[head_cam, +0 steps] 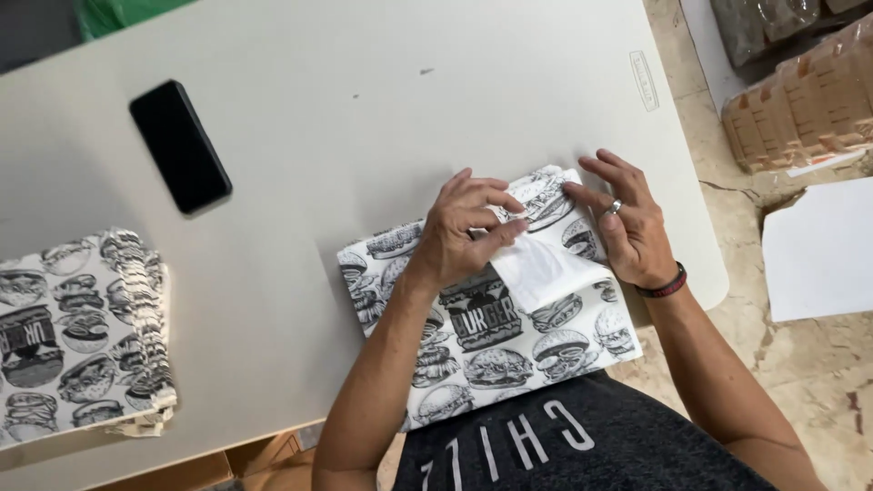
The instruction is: Folding printed paper sheets and stacking them neatly on a table
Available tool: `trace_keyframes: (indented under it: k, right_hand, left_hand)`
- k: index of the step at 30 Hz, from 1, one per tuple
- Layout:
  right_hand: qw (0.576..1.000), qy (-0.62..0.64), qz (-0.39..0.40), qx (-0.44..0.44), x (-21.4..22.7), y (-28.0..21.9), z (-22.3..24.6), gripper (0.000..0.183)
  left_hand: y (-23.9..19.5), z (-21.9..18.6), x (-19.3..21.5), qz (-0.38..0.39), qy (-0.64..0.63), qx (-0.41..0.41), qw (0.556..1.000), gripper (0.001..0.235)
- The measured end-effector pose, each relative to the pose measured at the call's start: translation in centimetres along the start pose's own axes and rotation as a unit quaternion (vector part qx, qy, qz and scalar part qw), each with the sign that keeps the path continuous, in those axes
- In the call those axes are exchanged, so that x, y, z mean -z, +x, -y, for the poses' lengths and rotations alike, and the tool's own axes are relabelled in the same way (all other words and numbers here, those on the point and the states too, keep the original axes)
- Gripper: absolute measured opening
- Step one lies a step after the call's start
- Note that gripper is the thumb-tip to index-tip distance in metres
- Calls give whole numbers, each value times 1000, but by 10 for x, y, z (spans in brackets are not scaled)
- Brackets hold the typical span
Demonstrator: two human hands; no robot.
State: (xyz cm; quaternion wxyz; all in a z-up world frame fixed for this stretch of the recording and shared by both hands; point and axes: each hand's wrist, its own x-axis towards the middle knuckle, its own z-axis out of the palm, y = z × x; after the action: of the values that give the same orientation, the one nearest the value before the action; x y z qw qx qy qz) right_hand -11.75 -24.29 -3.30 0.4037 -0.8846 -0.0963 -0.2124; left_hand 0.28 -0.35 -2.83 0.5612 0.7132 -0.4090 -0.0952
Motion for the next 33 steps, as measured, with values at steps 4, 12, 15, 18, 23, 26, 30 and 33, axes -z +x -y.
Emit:
trace_keyframes:
  k: [4,12,15,18,23,26,30,33]
  right_hand:
    - [1000,-18,-4,1,-5,-2,-2,60]
    - [1000,10,-16,4,-2,2,-1,48]
    - [1000,24,-19,-2,-1,2,0,42]
    - [1000,22,-16,-12,0,0,0,37]
    - [1000,9,-2,-22,0,-5,5,33]
    - [1000,4,-20,0,-1,-1,-1,32]
    - [998,20,-56,-22,-2,-15,-4,35]
    - [955,-134,-264,5,39,-112,-40,121]
  left_hand:
    - [-3,0,1,14,25,-13,1000,26]
    - [-1,-11,3,30,44,-14,998,24]
    - [0,-17,4,30,10,9,999,37]
    - [2,-18,1,29,5,7,1000,38]
    - [-9,3,-9,24,45,-25,998,27]
    - [-4,-1,-2,25,56,-27,998,24]
    - [-10,10,-4,48,37,-3,998,20]
    - [-9,0,0,96,48,0,994,17]
